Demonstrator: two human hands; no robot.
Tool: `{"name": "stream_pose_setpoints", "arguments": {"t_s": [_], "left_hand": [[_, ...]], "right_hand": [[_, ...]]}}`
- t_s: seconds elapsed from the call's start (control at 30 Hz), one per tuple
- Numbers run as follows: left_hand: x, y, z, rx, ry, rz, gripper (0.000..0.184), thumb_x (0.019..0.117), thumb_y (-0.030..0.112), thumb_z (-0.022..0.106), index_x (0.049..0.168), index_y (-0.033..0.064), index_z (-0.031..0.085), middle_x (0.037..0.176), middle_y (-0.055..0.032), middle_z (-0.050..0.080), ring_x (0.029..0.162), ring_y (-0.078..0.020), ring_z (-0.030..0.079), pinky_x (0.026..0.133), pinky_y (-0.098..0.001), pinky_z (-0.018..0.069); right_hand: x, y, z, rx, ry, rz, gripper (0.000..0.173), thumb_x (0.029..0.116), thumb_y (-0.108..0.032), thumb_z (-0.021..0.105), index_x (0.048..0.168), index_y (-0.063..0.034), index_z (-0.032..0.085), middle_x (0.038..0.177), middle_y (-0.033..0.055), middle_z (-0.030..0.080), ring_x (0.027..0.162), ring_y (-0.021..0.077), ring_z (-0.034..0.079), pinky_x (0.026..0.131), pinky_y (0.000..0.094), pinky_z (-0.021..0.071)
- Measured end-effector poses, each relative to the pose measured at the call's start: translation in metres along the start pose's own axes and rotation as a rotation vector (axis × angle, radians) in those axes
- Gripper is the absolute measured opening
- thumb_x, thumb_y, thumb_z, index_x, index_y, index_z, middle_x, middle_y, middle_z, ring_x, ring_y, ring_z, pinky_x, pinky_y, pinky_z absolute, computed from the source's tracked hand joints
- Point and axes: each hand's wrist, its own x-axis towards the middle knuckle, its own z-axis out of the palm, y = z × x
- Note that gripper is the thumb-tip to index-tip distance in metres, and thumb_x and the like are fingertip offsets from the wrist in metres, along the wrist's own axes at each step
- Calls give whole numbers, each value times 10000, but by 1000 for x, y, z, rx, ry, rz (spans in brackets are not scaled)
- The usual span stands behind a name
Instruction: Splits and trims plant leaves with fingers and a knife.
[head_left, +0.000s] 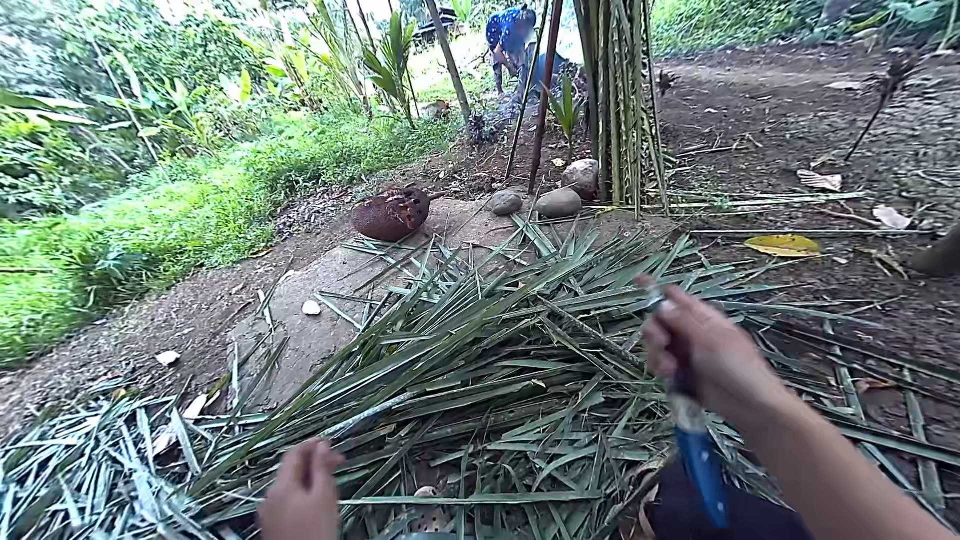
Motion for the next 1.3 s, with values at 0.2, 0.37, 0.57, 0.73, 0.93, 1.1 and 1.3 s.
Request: {"name": "stream_pose_setpoints", "arguments": {"t_s": [0.2,0.37,0.57,0.73,0.93,1.1,1.3], "left_hand": [[-39,85,64,-282,-142,228,191,1017,91,557,1086,-32,685,821,-14,714,680,5,632,639,-178,522],[-55,114,78,-411,-182,381,144,984,40,591,1034,-54,688,824,-22,714,716,37,643,682,-137,538],[-59,121,83,-493,-144,460,94,951,9,620,982,-51,686,795,-8,702,689,57,625,659,-112,533],[-59,119,78,-422,-123,514,126,966,35,617,981,-61,696,780,-27,706,689,52,625,661,-100,523],[-53,113,72,-301,-52,541,140,957,54,635,974,-62,711,790,-66,711,697,26,641,687,-112,529],[-54,111,73,-283,-20,569,146,954,61,645,959,-67,714,784,-73,707,696,22,635,694,-107,524],[-48,105,62,-236,-44,602,147,959,72,638,947,-53,714,775,-76,707,680,18,626,675,-116,517]], "right_hand": [[-41,23,71,-101,-685,110,524,1075,-174,323,1596,-132,286,747,-49,562,503,36,483,443,196,423],[-51,27,86,1,-769,113,526,1077,-133,333,1599,-125,273,731,-62,544,498,18,470,441,174,414],[-54,26,84,65,-701,14,448,1064,-113,349,1498,-89,454,726,-102,513,485,-19,428,422,142,387],[-47,14,70,172,-539,-73,455,1064,-121,325,1500,-89,450,644,-127,454,448,-29,393,394,137,357],[-35,-2,51,287,-298,-59,443,1067,-123,255,1475,-117,429,592,-114,426,408,-32,379,384,126,366],[-41,6,56,205,-553,28,476,1059,-129,304,1527,-133,392,625,-124,432,433,-28,398,392,134,372],[-35,-3,49,302,-323,-32,463,1070,-119,261,1508,-140,409,606,-111,442,418,-27,395,393,128,375]]}}
